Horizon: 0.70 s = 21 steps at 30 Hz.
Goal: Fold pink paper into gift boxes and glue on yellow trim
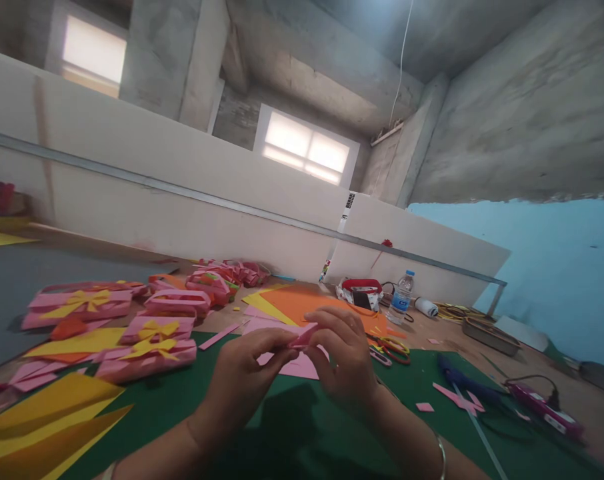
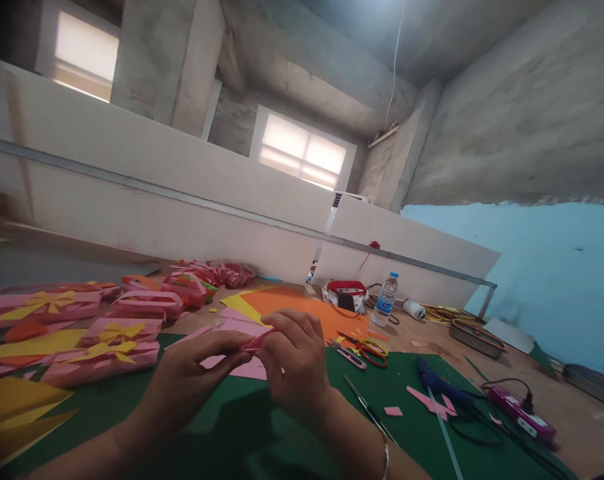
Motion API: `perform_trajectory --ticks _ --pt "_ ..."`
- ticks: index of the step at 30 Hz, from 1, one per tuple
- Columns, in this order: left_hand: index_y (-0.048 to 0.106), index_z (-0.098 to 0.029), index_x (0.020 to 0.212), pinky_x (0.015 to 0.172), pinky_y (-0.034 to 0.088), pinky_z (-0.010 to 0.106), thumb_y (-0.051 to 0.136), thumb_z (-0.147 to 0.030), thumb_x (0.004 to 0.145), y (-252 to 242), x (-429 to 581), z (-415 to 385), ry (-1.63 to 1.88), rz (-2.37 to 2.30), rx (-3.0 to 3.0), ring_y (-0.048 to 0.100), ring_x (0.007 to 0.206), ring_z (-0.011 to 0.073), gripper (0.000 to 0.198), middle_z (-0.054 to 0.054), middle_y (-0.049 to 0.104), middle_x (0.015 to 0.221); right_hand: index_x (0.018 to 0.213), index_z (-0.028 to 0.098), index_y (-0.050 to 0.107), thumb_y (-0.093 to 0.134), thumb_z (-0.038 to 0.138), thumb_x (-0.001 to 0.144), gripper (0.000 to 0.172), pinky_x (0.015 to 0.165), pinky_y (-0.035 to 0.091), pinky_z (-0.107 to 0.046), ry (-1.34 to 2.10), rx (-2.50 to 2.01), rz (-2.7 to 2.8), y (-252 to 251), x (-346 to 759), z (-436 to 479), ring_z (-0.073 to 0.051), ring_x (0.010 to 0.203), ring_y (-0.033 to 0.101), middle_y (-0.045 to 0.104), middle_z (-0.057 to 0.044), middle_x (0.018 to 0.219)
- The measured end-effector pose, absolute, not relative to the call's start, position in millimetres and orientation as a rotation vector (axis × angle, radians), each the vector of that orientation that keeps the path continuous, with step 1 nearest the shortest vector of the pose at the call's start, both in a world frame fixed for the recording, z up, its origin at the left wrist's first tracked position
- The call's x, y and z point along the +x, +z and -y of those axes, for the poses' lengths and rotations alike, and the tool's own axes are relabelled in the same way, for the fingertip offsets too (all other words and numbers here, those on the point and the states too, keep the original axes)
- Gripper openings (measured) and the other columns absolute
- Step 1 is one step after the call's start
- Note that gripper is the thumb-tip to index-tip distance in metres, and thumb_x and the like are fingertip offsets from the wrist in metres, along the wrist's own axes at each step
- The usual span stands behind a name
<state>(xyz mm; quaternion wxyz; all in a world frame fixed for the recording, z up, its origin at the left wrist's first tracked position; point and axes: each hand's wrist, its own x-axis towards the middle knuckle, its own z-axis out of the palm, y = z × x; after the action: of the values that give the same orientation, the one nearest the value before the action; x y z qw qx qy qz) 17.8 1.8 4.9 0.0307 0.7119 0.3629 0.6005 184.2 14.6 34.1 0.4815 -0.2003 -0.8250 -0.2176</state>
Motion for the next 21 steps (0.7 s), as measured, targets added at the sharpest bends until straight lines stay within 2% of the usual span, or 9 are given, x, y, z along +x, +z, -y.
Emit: perform_trajectory --ticks 3,6,10,14,21 --pt "0.072 -0.022 0.079 0.066 0.051 0.016 0.068 -0.025 0.071 4.9 19.2 -1.2 1.882 -1.075 2.190 0.068 0.069 0.0106 0.010 -0.002 0.075 0.076 0.075 0.020 0.055 0.055 0.008 0.077 0.012 0.078 0.040 -0.034 -0.500 -0.484 2.000 33.6 182.3 -13.6 -0.017 0.086 0.058 0.067 -0.001 0.081" --pt "0.072 -0.022 0.074 0.065 0.051 0.015 0.068 -0.025 0.069 5.7 21.6 0.3 1.885 -1.086 2.140 0.068 0.066 0.0105 0.006 -0.003 0.075 0.072 0.075 0.019 0.054 0.055 0.009 0.078 0.011 0.073 0.040 -0.033 -0.464 -0.493 1.960 32.3 180.5 -13.1 -0.016 0.079 0.058 0.065 -0.001 0.074" --pt "0.072 -0.024 0.071 0.064 0.052 0.017 0.068 -0.025 0.069 7.2 22.4 2.2 1.825 -1.143 2.063 0.068 0.066 0.0116 0.005 -0.003 0.075 0.071 0.076 0.019 0.056 0.057 0.012 0.080 0.008 0.071 0.041 -0.032 -0.446 -0.519 1.969 30.3 178.9 -13.4 -0.016 0.077 0.057 0.064 -0.002 0.074" --pt "0.073 -0.025 0.070 0.064 0.052 0.021 0.066 -0.027 0.070 7.9 20.6 3.7 1.808 -1.184 2.025 0.068 0.067 0.0137 0.006 -0.003 0.075 0.072 0.080 0.020 0.061 0.056 0.014 0.082 0.008 0.075 0.041 -0.032 -0.508 -0.502 1.964 29.3 177.8 -13.5 -0.016 0.084 0.057 0.065 -0.002 0.080" --pt "0.073 -0.025 0.072 0.064 0.051 0.023 0.066 -0.028 0.070 7.8 20.8 1.8 1.754 -1.197 1.987 0.067 0.067 0.0146 0.008 -0.003 0.075 0.072 0.072 0.021 0.061 0.058 0.014 0.081 0.012 0.077 0.042 -0.031 -0.558 -0.502 1.905 27.9 176.0 -14.1 -0.015 0.082 0.058 0.067 0.000 0.077"
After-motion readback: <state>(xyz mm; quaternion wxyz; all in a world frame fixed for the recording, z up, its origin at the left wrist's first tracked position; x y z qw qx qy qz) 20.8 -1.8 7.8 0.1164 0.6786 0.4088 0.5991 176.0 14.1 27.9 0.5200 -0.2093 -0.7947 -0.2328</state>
